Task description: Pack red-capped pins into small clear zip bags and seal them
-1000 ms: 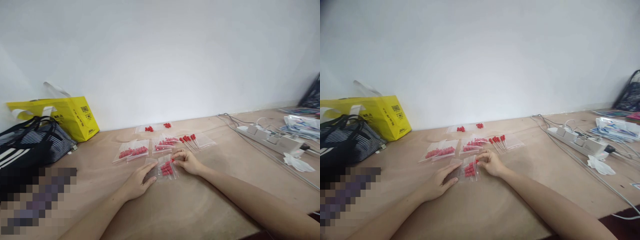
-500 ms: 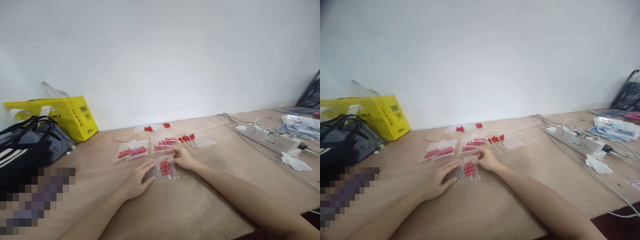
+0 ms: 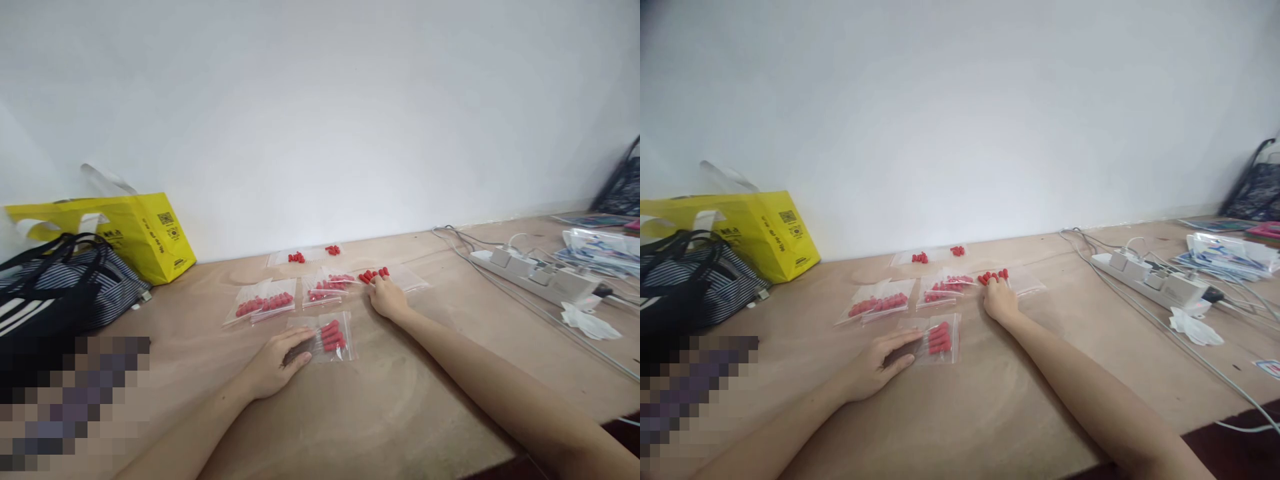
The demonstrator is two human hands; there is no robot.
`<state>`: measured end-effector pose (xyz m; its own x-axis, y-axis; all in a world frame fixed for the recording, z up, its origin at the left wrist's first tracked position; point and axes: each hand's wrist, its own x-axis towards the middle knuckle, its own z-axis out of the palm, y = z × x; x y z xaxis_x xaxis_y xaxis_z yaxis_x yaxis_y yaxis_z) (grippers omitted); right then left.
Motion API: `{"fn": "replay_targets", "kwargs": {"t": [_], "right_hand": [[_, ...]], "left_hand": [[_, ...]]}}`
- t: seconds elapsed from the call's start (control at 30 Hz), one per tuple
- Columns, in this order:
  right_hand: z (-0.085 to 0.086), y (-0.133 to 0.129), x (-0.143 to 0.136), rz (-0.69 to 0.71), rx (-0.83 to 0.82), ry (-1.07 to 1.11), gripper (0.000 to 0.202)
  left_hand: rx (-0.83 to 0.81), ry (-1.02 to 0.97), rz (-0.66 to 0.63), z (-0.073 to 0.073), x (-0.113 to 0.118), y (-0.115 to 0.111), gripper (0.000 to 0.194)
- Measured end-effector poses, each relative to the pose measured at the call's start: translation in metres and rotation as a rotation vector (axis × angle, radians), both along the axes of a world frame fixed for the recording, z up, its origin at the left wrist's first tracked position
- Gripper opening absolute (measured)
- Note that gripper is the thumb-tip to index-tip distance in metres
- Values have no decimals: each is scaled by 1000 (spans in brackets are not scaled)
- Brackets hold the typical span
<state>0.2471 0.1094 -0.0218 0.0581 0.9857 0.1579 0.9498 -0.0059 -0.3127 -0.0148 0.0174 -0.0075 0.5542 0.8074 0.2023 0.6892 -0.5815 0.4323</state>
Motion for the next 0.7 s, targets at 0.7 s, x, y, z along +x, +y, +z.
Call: {"fn": "replay_targets", "kwargs": {"t": [0.7], "right_hand": [[10, -9, 7, 125, -115, 87, 41]], "left_hand": [[13, 65, 21, 1, 0, -1, 37]]}}
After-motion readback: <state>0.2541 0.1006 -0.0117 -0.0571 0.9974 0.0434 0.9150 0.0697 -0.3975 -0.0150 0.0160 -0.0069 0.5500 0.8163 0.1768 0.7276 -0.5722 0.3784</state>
